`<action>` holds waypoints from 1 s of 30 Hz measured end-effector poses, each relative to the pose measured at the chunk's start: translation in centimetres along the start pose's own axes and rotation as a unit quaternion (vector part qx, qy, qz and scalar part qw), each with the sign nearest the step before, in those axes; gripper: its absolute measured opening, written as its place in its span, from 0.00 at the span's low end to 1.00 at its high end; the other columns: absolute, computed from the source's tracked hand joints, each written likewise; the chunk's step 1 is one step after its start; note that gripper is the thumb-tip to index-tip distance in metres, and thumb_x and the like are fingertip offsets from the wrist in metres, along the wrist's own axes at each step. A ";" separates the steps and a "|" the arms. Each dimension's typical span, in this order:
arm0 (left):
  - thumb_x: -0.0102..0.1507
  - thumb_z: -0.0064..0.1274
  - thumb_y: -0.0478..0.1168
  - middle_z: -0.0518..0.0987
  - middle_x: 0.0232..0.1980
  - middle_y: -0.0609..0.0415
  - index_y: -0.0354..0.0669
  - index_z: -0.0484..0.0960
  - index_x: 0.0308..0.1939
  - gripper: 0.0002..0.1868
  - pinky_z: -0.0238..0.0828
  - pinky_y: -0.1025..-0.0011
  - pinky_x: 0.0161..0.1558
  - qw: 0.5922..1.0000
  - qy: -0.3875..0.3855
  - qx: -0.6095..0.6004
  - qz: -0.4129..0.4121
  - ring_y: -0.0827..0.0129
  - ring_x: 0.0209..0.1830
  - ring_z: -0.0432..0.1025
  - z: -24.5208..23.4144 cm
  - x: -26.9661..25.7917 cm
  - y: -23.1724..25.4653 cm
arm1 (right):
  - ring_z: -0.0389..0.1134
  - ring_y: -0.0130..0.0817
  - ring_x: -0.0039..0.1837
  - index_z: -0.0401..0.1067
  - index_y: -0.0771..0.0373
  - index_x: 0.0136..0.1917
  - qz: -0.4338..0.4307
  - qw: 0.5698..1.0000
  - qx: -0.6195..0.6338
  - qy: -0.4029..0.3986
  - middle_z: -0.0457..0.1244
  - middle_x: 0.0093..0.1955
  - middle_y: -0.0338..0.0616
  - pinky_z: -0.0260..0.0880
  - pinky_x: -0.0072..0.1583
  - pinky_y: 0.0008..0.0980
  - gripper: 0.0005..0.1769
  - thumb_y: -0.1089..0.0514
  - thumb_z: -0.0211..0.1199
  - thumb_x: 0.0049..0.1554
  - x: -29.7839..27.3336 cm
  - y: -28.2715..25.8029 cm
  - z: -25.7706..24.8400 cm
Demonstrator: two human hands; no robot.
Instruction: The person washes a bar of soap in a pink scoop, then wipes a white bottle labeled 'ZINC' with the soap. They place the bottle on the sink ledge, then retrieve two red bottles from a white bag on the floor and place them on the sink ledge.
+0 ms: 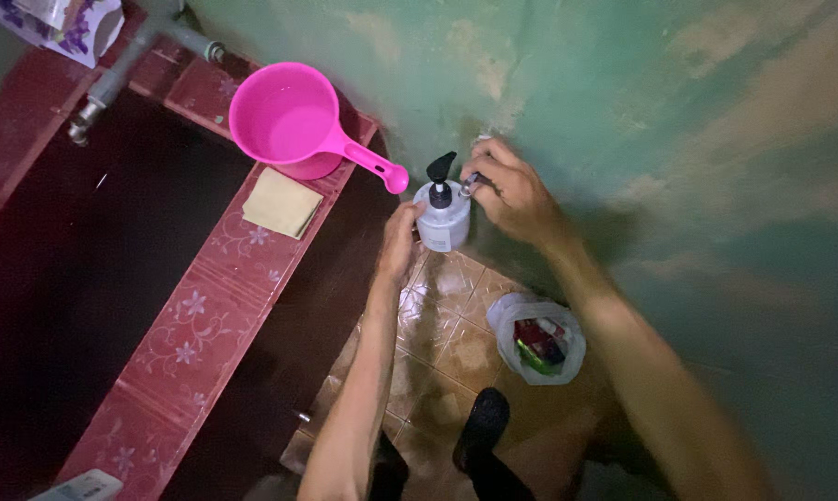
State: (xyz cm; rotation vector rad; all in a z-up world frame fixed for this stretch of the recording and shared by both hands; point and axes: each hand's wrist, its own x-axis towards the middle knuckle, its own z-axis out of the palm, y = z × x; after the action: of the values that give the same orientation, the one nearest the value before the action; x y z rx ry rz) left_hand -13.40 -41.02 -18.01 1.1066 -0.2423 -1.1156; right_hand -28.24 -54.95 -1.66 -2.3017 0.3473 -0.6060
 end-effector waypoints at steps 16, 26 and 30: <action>0.64 0.49 0.51 0.77 0.56 0.51 0.41 0.76 0.59 0.24 0.72 0.62 0.53 0.999 -0.006 0.037 -0.016 0.63 0.57 0.73 -0.4 -0.1 0.4 | 0.71 0.48 0.61 0.75 0.67 0.58 -0.049 0.998 -0.011 0.034 0.68 0.59 0.56 0.71 0.62 0.38 0.12 0.61 0.63 0.62 -0.4 0.9 -0.5; 0.65 0.49 0.49 0.78 0.56 0.50 0.40 0.76 0.61 0.24 0.72 0.62 0.53 0.999 -0.004 0.034 0.000 0.62 0.56 0.73 0.9 -0.7 1.9 | 0.69 0.59 0.46 0.72 0.69 0.46 -0.019 0.980 -0.169 0.099 0.64 0.45 0.59 0.71 0.48 0.51 0.07 0.62 0.64 0.61 0.8 -0.2 1.7; 0.65 0.48 0.49 0.78 0.57 0.50 0.42 0.75 0.64 0.26 0.72 0.62 0.55 1.000 -0.016 0.022 0.007 0.61 0.57 0.74 1.0 -1.2 2.2 | 0.67 0.61 0.45 0.73 0.67 0.47 0.016 0.976 -0.196 0.090 0.64 0.49 0.62 0.68 0.47 0.53 0.05 0.61 0.64 0.60 1.0 -0.3 1.9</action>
State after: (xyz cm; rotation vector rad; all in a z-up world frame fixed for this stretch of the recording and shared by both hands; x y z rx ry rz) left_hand -13.33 -40.59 -15.30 1.1250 -0.3002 -1.1216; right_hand -26.40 -54.10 -2.34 -2.6145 0.6391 -0.7884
